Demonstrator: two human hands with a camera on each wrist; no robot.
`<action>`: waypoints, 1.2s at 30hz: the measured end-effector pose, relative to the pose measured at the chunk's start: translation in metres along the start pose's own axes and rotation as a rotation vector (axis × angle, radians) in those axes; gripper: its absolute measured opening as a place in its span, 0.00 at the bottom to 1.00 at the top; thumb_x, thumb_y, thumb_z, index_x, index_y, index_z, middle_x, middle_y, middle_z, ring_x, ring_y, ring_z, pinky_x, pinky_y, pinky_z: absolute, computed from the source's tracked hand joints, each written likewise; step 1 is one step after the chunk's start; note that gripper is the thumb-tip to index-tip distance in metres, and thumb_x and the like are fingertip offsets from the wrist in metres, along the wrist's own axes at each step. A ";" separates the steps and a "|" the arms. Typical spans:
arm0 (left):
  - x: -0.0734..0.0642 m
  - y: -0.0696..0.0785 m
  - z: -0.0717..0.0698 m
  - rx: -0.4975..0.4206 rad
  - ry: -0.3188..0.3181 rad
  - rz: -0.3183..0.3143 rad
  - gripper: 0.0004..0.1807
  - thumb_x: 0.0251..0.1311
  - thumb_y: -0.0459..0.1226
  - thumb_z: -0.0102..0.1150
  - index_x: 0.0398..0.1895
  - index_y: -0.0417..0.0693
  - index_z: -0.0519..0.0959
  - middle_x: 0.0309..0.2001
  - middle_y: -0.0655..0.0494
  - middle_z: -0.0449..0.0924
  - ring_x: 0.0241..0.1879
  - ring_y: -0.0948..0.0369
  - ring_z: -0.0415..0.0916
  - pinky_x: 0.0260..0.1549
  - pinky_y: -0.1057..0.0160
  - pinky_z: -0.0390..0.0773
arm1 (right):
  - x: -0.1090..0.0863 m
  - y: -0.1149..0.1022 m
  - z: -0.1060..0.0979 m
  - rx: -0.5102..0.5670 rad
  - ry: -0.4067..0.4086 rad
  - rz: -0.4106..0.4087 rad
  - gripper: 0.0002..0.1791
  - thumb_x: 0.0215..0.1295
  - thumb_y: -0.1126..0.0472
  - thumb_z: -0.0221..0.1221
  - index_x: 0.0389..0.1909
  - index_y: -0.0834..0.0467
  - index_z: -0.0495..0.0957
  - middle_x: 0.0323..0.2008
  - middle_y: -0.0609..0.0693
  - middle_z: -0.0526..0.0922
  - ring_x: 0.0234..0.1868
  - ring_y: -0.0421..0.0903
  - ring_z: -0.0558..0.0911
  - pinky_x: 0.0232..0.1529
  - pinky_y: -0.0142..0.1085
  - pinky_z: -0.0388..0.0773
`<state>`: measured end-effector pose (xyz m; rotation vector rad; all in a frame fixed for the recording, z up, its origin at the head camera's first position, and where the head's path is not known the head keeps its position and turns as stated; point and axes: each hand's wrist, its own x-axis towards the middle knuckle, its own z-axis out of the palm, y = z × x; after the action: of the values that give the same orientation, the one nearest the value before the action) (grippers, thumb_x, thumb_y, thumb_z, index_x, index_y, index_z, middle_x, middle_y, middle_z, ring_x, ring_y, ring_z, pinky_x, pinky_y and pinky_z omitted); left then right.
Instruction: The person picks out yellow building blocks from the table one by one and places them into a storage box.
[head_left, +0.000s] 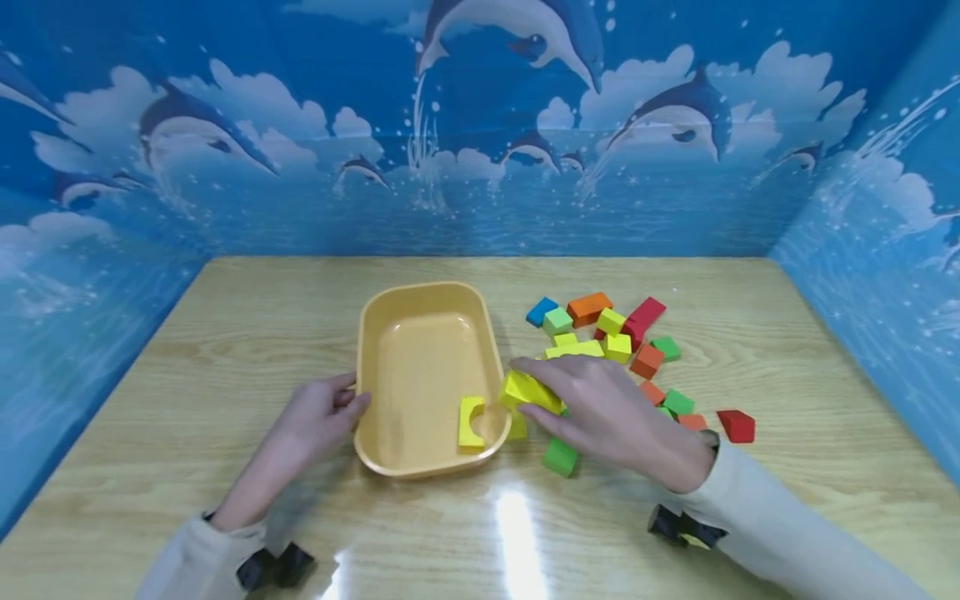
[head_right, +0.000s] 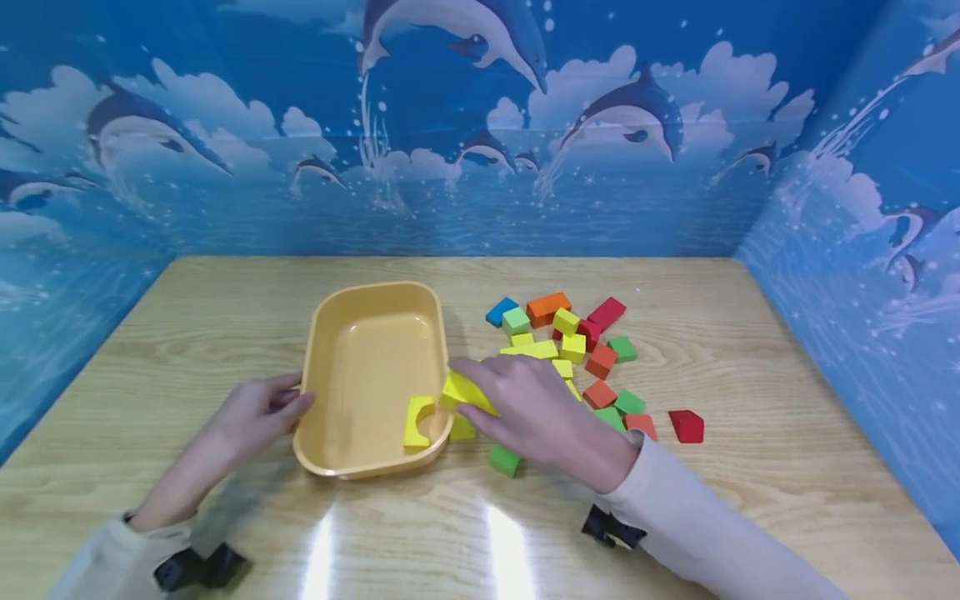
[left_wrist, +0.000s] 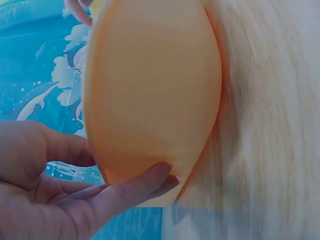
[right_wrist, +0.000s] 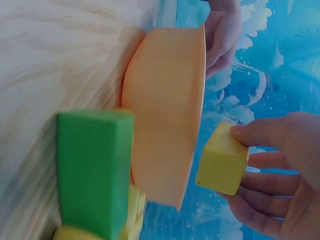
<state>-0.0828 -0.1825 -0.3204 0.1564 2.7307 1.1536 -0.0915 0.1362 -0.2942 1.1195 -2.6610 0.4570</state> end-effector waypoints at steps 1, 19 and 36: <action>-0.001 0.000 0.000 -0.009 -0.010 -0.009 0.23 0.67 0.32 0.50 0.60 0.23 0.67 0.38 0.38 0.83 0.29 0.56 0.78 0.22 0.66 0.79 | 0.004 -0.001 0.002 0.009 0.006 -0.021 0.27 0.55 0.54 0.70 0.55 0.58 0.78 0.38 0.51 0.86 0.33 0.43 0.84 0.31 0.32 0.82; 0.000 0.000 0.003 -0.148 -0.159 0.039 0.18 0.68 0.31 0.48 0.52 0.19 0.70 0.29 0.46 0.83 0.32 0.57 0.80 0.30 0.63 0.83 | 0.056 -0.032 0.054 -0.002 -0.062 -0.432 0.19 0.59 0.64 0.64 0.52 0.59 0.79 0.44 0.50 0.83 0.45 0.45 0.81 0.47 0.37 0.79; 0.001 0.000 0.006 -0.141 -0.153 0.077 0.15 0.68 0.31 0.46 0.48 0.26 0.75 0.18 0.59 0.69 0.18 0.66 0.64 0.15 0.71 0.64 | 0.061 -0.040 0.076 0.055 -0.263 -0.367 0.18 0.57 0.61 0.66 0.50 0.57 0.81 0.44 0.48 0.84 0.44 0.42 0.81 0.44 0.33 0.79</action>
<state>-0.0823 -0.1778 -0.3248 0.3189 2.5214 1.2925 -0.1103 0.0420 -0.3375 1.7484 -2.5739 0.3335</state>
